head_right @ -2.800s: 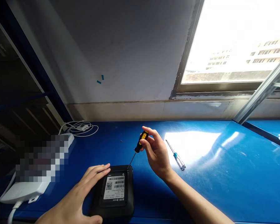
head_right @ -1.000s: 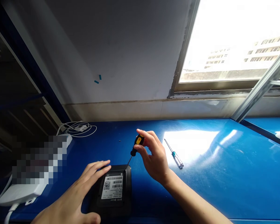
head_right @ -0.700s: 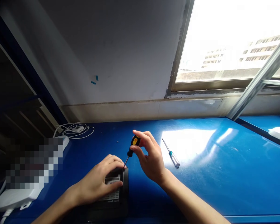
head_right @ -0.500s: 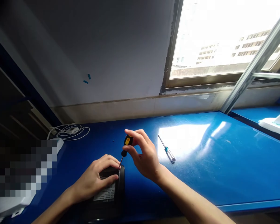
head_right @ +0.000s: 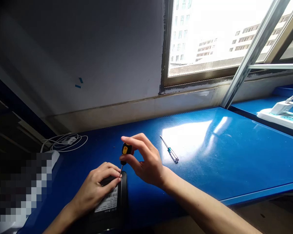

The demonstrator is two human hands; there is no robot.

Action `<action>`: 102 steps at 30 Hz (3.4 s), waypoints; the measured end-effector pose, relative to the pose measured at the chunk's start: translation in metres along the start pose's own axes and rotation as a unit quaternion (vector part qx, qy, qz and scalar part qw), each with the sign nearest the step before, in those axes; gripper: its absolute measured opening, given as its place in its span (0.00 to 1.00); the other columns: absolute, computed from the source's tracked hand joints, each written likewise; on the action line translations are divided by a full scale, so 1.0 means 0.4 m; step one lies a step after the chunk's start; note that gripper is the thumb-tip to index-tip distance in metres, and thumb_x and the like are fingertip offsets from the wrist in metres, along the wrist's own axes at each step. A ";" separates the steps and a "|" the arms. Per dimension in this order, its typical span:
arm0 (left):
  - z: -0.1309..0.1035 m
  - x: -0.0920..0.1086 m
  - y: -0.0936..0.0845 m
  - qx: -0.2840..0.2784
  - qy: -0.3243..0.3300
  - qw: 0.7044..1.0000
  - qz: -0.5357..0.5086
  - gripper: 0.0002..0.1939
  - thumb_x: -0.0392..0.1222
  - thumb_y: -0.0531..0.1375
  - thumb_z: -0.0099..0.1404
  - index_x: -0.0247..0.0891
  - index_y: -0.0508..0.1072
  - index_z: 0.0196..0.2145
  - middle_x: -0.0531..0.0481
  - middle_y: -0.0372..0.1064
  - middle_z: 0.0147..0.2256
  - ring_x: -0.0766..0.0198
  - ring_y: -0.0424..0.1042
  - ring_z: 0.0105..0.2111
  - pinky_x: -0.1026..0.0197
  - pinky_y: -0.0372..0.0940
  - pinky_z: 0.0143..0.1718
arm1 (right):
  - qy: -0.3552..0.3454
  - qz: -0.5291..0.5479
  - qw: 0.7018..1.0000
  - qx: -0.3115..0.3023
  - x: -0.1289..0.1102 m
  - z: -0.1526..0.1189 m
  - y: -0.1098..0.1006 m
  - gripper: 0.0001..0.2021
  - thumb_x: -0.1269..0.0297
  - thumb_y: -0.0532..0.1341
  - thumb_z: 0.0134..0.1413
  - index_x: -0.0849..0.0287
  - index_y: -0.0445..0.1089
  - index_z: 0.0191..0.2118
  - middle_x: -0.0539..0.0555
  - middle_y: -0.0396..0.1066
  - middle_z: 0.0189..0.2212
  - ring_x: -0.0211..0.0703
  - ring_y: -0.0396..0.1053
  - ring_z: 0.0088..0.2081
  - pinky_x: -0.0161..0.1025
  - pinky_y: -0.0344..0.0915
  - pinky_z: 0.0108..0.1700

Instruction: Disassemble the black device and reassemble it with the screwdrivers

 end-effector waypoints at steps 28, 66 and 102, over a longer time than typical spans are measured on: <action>0.049 -0.003 -0.038 -0.151 -0.184 0.969 0.060 0.17 0.53 0.60 0.66 0.47 0.75 0.50 0.48 0.74 0.47 0.46 0.71 0.50 0.41 0.66 0.57 | 0.163 -0.118 0.979 0.042 0.196 -0.026 -0.022 0.14 0.52 0.62 0.71 0.49 0.68 0.56 0.52 0.70 0.40 0.43 0.76 0.33 0.48 0.78 0.40; -0.161 -0.026 0.023 0.005 0.031 0.985 0.169 0.38 0.42 0.69 0.63 0.51 0.62 0.68 0.42 0.55 0.72 0.32 0.50 0.73 0.21 0.51 0.70 | 0.333 0.189 0.923 -0.037 0.111 -0.006 0.042 0.18 0.47 0.67 0.62 0.53 0.70 0.48 0.46 0.69 0.30 0.37 0.71 0.28 0.36 0.72 0.28; -0.222 -0.133 -0.031 -0.022 -0.087 0.984 0.155 0.61 0.45 0.74 0.56 0.58 0.43 0.77 0.45 0.47 0.76 0.31 0.53 0.73 0.28 0.62 0.66 | 0.251 0.076 0.965 0.003 0.146 -0.032 0.034 0.08 0.60 0.71 0.61 0.49 0.74 0.45 0.50 0.75 0.43 0.43 0.80 0.43 0.48 0.80 0.52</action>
Point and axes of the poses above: each hand's wrist, its own z-axis towards the middle knuckle, its own y-axis out of the palm, x = y × z, the point moved 5 cm from there along z, towards the middle knuckle
